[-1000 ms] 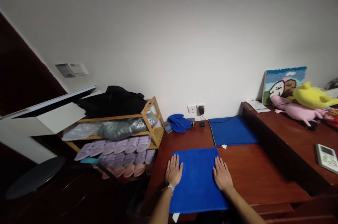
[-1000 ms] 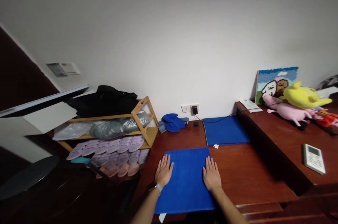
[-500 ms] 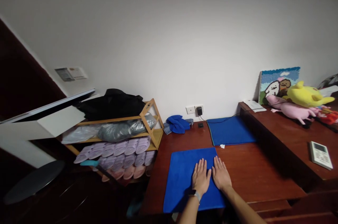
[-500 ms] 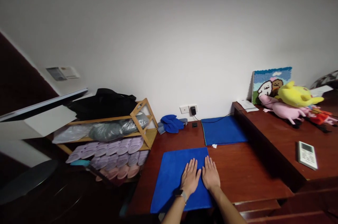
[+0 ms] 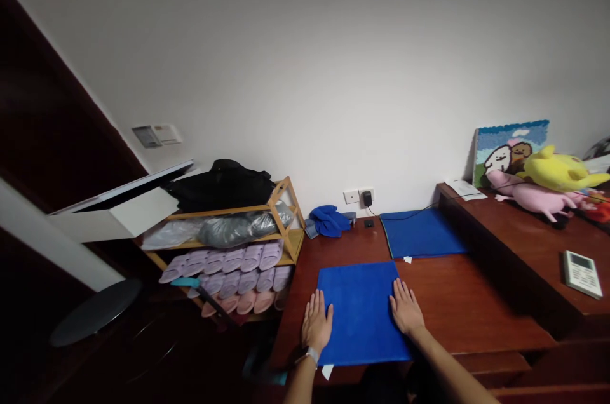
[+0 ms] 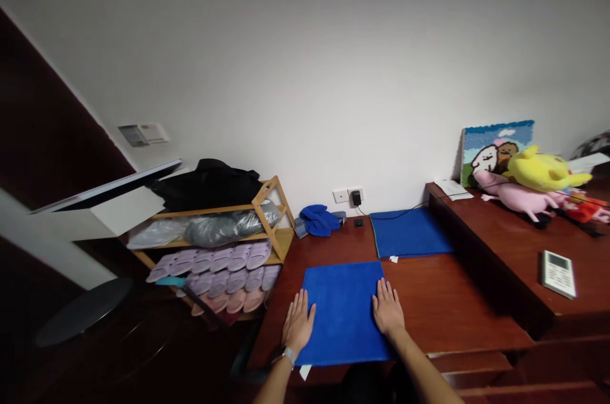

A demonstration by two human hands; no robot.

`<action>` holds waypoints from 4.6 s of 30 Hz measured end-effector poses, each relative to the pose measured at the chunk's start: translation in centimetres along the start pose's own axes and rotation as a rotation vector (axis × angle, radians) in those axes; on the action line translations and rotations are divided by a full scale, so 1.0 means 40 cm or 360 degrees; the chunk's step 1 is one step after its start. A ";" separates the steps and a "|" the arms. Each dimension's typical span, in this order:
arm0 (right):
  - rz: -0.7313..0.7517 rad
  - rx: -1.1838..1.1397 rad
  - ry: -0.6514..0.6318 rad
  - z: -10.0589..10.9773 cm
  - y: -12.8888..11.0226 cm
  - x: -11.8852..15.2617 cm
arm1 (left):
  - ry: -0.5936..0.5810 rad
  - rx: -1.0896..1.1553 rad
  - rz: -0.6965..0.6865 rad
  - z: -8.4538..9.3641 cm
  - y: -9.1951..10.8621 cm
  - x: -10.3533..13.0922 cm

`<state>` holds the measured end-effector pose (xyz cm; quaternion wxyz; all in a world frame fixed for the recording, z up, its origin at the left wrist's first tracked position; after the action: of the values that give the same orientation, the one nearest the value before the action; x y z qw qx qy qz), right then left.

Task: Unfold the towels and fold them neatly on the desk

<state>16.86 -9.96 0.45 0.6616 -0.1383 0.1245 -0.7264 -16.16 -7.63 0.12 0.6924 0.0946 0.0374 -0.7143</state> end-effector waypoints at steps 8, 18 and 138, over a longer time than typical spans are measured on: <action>0.0050 0.0020 -0.0033 -0.004 -0.004 0.074 | -0.0043 -0.0018 0.0027 0.001 0.002 -0.020; 0.0043 0.0034 -0.0023 -0.010 -0.009 0.081 | 0.0025 -0.0031 -0.0081 0.040 0.072 -0.025; 0.0142 0.0157 -0.0011 -0.026 -0.001 -0.054 | -0.0253 0.0459 -0.0699 -0.006 0.567 -0.042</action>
<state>16.62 -7.82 -0.56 0.6998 -0.1024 0.0923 -0.7010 6.50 -6.81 1.97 0.5011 0.1255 -0.0994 -0.8505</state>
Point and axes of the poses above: each hand's wrist, its own x-axis away from the middle knuckle, its own z-axis out of the back of the hand, y = z × x, the point moved 6 cm from there along -x, towards the middle knuckle, and after that the axes turned 1 degree about -x, right-handed, at the moved point
